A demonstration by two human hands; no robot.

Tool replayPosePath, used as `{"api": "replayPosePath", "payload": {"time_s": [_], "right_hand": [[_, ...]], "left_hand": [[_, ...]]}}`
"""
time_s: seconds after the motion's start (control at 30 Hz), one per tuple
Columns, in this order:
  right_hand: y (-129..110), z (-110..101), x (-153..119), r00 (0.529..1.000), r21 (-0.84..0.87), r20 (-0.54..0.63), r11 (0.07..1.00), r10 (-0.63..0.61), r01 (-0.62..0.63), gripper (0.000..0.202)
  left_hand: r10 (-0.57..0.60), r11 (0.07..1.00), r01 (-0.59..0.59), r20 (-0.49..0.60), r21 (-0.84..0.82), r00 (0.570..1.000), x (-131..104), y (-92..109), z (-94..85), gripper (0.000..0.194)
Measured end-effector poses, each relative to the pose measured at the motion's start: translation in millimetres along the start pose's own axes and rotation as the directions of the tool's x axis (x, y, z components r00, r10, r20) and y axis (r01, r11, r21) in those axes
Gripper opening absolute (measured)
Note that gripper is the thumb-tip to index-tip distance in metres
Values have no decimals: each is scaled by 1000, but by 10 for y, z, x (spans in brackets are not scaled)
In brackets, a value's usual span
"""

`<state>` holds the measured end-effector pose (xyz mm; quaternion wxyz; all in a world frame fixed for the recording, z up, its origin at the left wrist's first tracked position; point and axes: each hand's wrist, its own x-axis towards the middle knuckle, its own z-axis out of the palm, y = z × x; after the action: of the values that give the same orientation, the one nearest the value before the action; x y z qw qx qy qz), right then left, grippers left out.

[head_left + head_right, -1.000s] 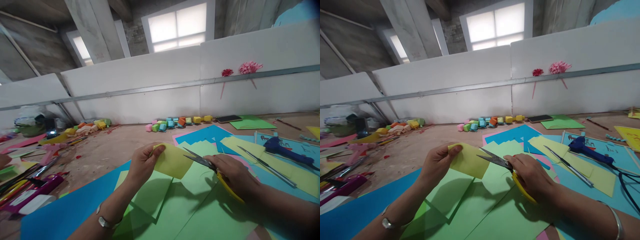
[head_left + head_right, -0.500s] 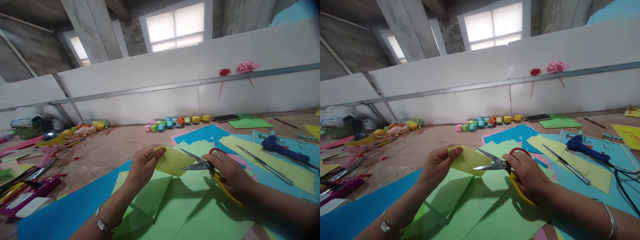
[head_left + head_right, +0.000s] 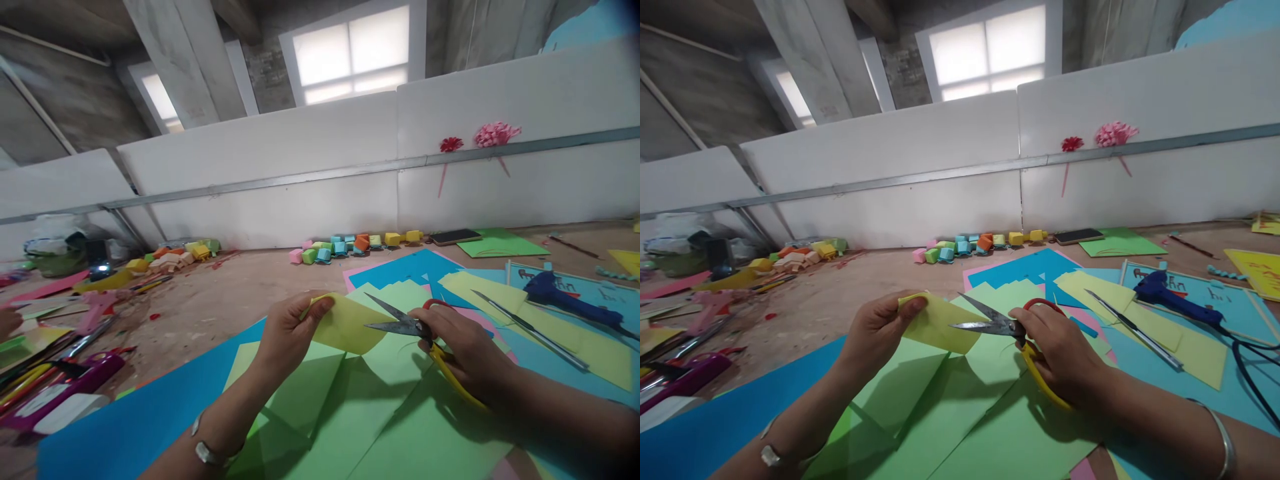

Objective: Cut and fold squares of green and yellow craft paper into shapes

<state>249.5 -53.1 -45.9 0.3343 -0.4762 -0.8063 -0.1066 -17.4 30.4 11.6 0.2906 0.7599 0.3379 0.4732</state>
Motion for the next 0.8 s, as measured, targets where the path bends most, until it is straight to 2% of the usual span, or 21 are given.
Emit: {"api": "replayPosePath", "payload": {"time_s": [0.8], "right_hand": [[-4, 3, -14, 998, -1, -57, 999, -38, 38, 28]], "left_hand": [[-38, 999, 38, -7, 11, 999, 5, -37, -1, 30]]}}
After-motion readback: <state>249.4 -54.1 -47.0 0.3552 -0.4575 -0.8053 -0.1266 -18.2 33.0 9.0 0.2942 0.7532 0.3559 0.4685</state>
